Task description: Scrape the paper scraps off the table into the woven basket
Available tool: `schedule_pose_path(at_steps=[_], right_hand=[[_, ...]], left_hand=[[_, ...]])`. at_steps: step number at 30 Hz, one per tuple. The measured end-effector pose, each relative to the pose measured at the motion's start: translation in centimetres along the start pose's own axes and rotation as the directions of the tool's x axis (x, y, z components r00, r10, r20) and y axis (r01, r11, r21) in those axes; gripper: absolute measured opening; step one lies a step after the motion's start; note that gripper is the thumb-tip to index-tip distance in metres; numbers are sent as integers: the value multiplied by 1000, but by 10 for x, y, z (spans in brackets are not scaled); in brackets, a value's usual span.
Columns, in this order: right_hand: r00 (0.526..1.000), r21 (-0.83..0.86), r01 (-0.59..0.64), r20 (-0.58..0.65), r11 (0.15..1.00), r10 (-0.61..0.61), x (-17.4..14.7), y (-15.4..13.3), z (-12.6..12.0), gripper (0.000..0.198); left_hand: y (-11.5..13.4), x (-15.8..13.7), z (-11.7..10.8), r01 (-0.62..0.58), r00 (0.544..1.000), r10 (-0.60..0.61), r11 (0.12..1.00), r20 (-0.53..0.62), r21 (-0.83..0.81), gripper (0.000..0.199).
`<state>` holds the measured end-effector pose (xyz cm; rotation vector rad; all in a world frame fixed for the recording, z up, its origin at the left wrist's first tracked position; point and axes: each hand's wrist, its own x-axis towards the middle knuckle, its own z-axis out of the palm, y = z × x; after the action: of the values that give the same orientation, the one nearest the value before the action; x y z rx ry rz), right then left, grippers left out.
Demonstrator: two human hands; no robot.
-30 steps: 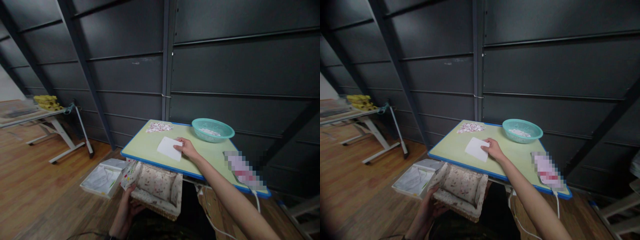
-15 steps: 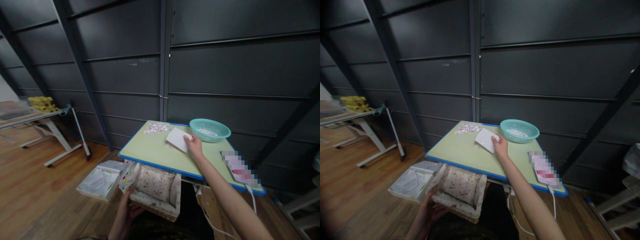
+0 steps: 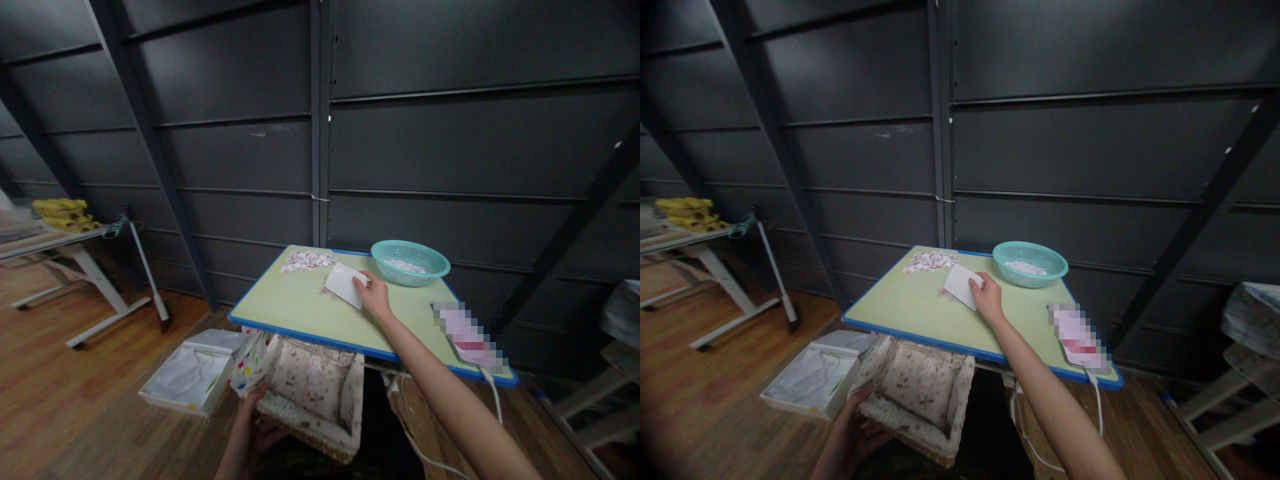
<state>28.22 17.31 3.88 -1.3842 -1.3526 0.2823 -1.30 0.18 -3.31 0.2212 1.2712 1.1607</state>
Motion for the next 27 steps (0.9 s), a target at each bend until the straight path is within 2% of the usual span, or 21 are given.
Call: schedule_pose_path(at_steps=[3,7,12,18,23,27], right_hand=[[1000,15,-24,5,1000,24,1,1,-4,43],[997,-9,-45,-60,999,44,0,1,-10,44],[999,-18,-34,-4,999,34,-3,-3,-13,42],[977,-101,-90,-204,991,68,-3,-5,-21,41],[992,-69,-75,-105,995,68,-3,-4,-19,34],[985,-51,-93,-154,994,84,-2,-3,-19,37]], left_hand=[[0,-1,2,-11,999,13,999,-40,39,64],[0,-2,2,-7,999,8,1000,-35,27,62],[1,-6,4,-4,1000,4,1000,-17,21,59],[2,-7,4,-31,999,32,999,-22,38,58],[1,-3,2,-4,1000,4,999,-21,34,62],[0,-2,1,-26,999,27,999,-24,37,62]])
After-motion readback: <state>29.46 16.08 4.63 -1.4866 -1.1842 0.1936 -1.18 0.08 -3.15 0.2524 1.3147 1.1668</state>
